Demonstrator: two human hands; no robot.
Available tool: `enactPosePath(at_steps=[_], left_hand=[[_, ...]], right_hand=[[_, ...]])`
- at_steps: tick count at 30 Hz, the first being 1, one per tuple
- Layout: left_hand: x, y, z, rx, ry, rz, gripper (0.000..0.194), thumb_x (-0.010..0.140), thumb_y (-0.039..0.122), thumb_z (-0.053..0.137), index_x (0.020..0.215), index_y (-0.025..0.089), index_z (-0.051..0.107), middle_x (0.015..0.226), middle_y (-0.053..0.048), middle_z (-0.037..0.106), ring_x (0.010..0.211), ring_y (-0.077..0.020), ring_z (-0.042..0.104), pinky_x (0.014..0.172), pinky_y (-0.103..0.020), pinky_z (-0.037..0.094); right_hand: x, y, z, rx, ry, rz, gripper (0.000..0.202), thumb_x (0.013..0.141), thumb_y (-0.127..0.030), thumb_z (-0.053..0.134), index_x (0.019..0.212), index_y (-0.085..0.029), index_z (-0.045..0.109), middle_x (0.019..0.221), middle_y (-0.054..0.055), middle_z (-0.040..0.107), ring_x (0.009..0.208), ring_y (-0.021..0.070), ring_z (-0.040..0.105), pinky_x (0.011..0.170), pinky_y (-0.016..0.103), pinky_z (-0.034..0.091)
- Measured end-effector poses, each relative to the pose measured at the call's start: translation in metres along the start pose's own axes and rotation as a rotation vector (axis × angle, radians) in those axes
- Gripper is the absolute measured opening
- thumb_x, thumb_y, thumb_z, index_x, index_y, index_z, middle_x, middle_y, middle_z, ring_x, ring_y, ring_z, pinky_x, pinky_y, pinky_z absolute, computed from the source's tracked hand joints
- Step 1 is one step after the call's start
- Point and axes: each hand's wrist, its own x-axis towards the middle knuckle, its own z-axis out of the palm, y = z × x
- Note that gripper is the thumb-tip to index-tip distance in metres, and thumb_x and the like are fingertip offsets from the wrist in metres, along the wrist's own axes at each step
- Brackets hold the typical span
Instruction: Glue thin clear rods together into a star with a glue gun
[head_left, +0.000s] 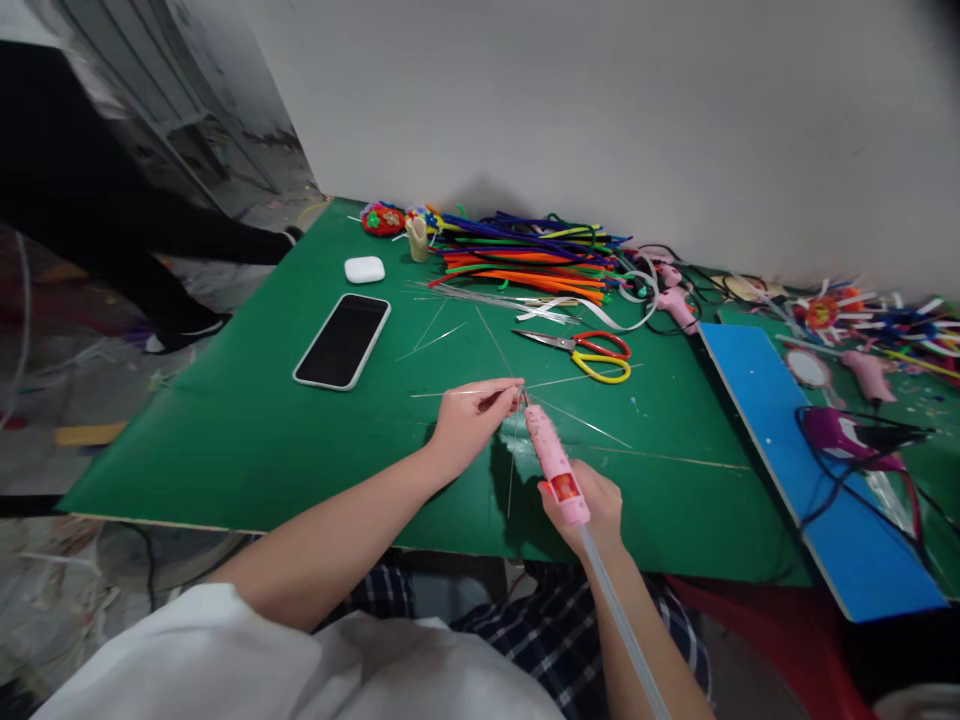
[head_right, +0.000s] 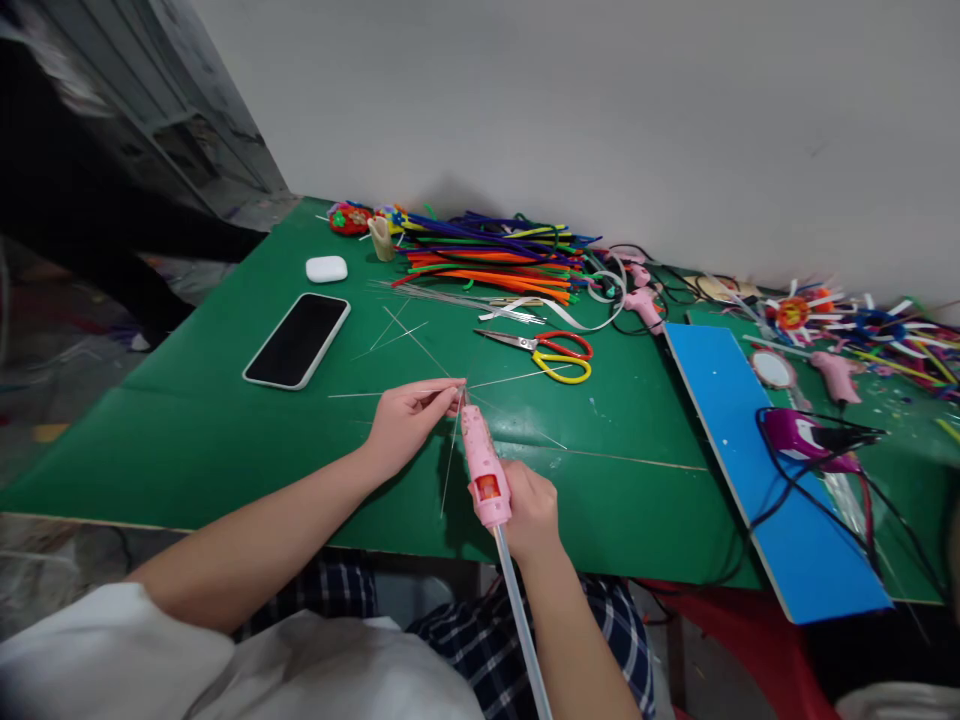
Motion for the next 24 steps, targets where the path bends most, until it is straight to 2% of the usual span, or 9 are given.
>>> enactPosePath(at_steps=[24], left_hand=[[-0.0002, 0.0002, -0.0002, 0.014, 0.004, 0.004, 0.026, 0.077, 0.032, 0.053, 0.090, 0.014, 0.067, 0.082, -0.006, 0.068, 0.067, -0.0138, 0.063, 0.067, -0.027, 0.054]], right_hand=[[-0.0002, 0.0001, -0.0001, -0.004, -0.014, 0.004, 0.016, 0.079, -0.030, 0.052, 0.070, -0.017, 0.051, 0.054, -0.001, 0.051, 0.047, 0.0091, 0.047, 0.046, 0.021, 0.035]])
